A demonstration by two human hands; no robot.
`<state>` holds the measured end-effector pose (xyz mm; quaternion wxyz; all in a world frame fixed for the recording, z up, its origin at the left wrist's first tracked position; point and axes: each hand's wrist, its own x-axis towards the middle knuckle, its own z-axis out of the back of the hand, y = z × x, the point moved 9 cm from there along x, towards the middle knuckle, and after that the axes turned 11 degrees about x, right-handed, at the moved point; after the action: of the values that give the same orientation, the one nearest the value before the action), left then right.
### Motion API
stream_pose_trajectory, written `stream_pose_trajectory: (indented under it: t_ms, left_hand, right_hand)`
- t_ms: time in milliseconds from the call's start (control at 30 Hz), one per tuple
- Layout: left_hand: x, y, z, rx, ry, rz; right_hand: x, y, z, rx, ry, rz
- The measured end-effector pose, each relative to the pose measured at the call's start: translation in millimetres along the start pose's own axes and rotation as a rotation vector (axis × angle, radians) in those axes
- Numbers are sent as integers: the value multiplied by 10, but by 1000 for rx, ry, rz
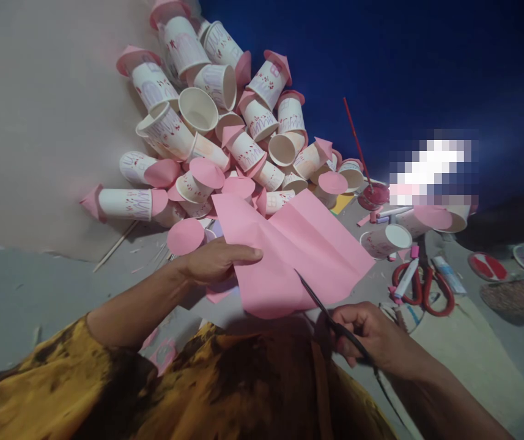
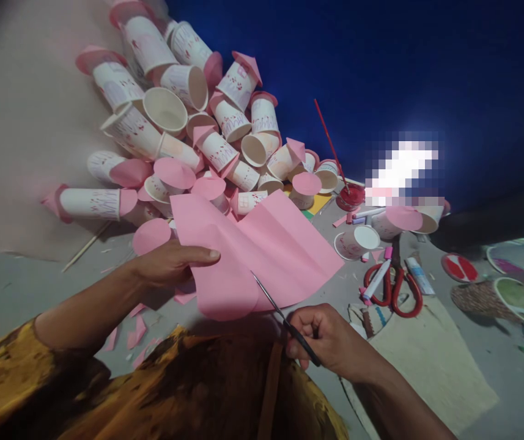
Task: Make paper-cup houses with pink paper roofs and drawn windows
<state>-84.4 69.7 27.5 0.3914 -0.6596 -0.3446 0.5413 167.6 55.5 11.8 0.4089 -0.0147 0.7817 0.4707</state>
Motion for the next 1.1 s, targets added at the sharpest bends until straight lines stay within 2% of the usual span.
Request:
stream_pose_trajectory:
  t_ms: [133, 267, 633, 800, 1100]
  left_hand:
    - [-13, 48, -30, 4, 14, 90]
    - [-19, -14, -53, 49, 11, 116]
    - [-43, -318, -225, 82, 102, 64]
    - [-26, -349, -259, 79, 126, 76]
    - [-20, -405, -230, 126, 90, 102]
  right_hand:
    - [5, -11, 19, -16, -11, -1]
    - [-4, -7, 22, -10, -16, -5]
    - [-9, 74, 12, -44, -12, 22]
    - [-14, 63, 45, -62, -40, 12]
    - [-67, 92, 18, -53, -32, -6]
